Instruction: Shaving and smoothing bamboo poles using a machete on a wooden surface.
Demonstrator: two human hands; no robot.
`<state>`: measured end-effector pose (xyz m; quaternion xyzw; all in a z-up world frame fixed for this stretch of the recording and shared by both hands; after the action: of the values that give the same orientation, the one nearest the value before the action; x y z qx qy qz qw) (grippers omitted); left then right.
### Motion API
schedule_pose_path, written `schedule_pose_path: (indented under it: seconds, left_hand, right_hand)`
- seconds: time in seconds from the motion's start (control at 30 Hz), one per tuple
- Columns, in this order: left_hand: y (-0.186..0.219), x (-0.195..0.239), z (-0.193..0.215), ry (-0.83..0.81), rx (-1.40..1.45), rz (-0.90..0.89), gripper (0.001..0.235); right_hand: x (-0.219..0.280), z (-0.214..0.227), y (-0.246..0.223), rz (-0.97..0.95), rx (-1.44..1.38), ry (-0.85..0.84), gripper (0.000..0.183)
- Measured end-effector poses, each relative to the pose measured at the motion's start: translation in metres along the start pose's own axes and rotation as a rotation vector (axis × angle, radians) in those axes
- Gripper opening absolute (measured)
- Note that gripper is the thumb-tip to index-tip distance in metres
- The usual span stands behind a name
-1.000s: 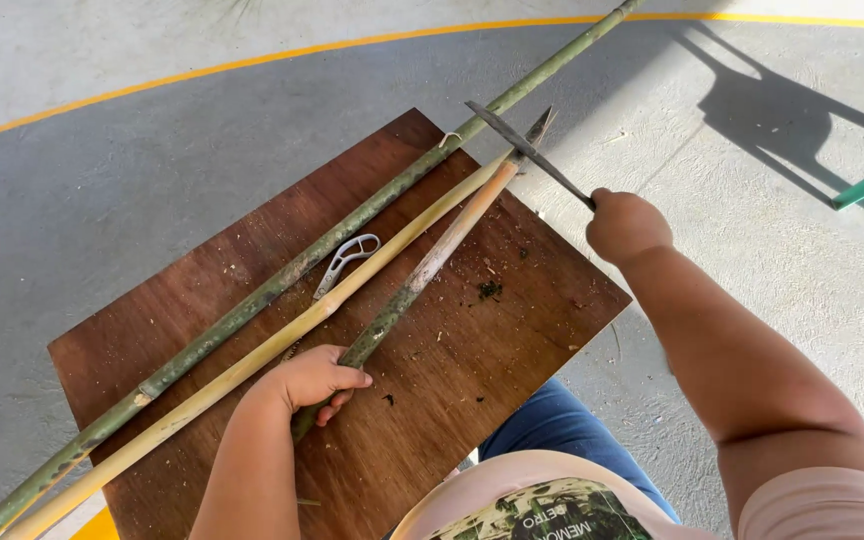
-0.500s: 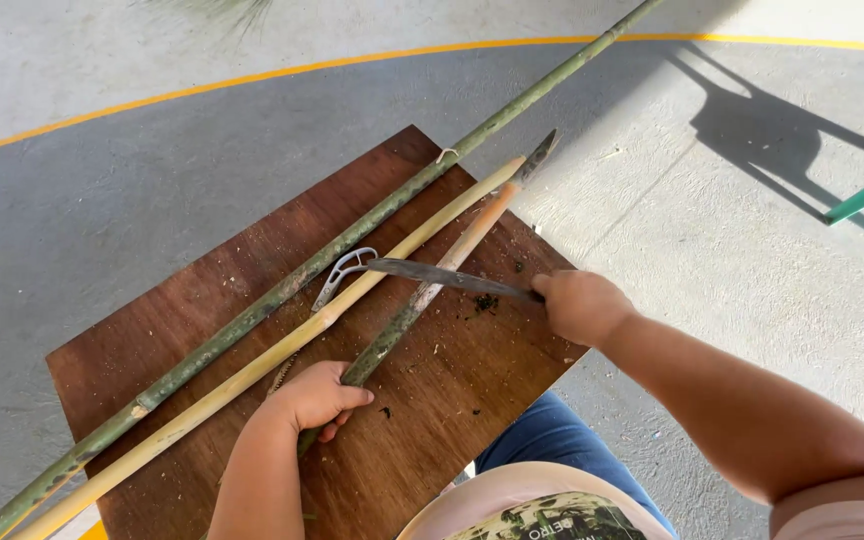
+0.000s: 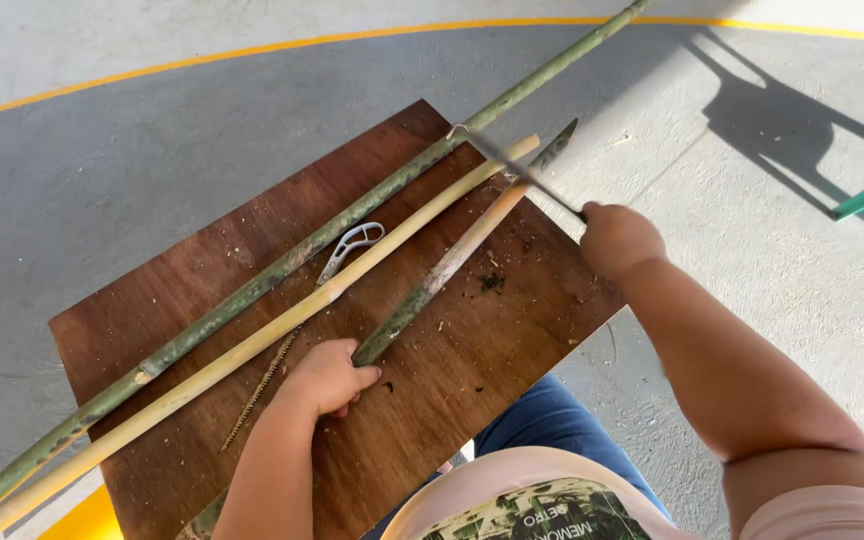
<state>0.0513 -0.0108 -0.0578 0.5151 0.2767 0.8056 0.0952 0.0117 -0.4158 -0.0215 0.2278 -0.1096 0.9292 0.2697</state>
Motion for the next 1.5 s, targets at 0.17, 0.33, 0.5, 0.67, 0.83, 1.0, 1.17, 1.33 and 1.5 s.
schedule_pose_path:
  seconds: [0.17, 0.33, 0.5, 0.67, 0.83, 1.0, 1.17, 1.33, 1.5]
  left_hand:
    - [-0.007, 0.008, -0.012, 0.14, -0.117, -0.001, 0.028]
    - [0.006, 0.004, -0.027, 0.433, -0.467, -0.12, 0.05]
    - [0.057, 0.011, -0.031, 0.555, -0.573, -0.155, 0.054]
    - [0.082, -0.014, -0.038, 0.727, -0.689, -0.199, 0.057]
    - [0.082, -0.062, -0.049, 0.753, -0.736, -0.203, 0.055]
    - [0.11, -0.079, -0.069, 0.721, -0.7, -0.237, 0.05]
    - [0.123, -0.074, -0.086, 0.877, -0.803, -0.368, 0.043]
    - [0.124, -0.075, -0.093, 0.814, -0.806, -0.356, 0.04]
    - [0.129, -0.073, -0.091, 0.864, -0.758, -0.4, 0.039]
  right_hand:
    - [0.008, 0.019, -0.009, -0.056, -0.013, -0.034, 0.031]
    - [0.003, 0.013, 0.002, -0.087, 0.045, -0.086, 0.027]
    - [0.022, 0.023, 0.021, -0.032, -0.068, 0.149, 0.024]
    - [0.082, -0.016, -0.001, 0.097, -0.01, 0.036, 0.041]
    - [0.102, -0.067, -0.011, 0.151, 0.063, -0.141, 0.062]
    - [0.068, -0.031, 0.019, 0.029, -0.031, -0.119, 0.067]
    - [0.084, -0.027, 0.036, -0.013, 0.047, -0.143, 0.07]
    - [0.064, -0.047, 0.078, 0.055, 0.195, -0.317, 0.067]
    - [0.055, -0.062, 0.101, -0.123, -0.007, -0.212, 0.064]
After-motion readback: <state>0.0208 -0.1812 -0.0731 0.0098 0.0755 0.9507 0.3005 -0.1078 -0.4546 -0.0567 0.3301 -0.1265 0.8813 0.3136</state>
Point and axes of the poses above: each hand's wrist, its own x-axis away from the middle knuckle, its own z-axis out of the back of the hand, y = z × x, the point moved 4 cm from there along -x, towards the middle knuckle, and after that the axes turned 14 degrees about -y, right-handed, at the moved point
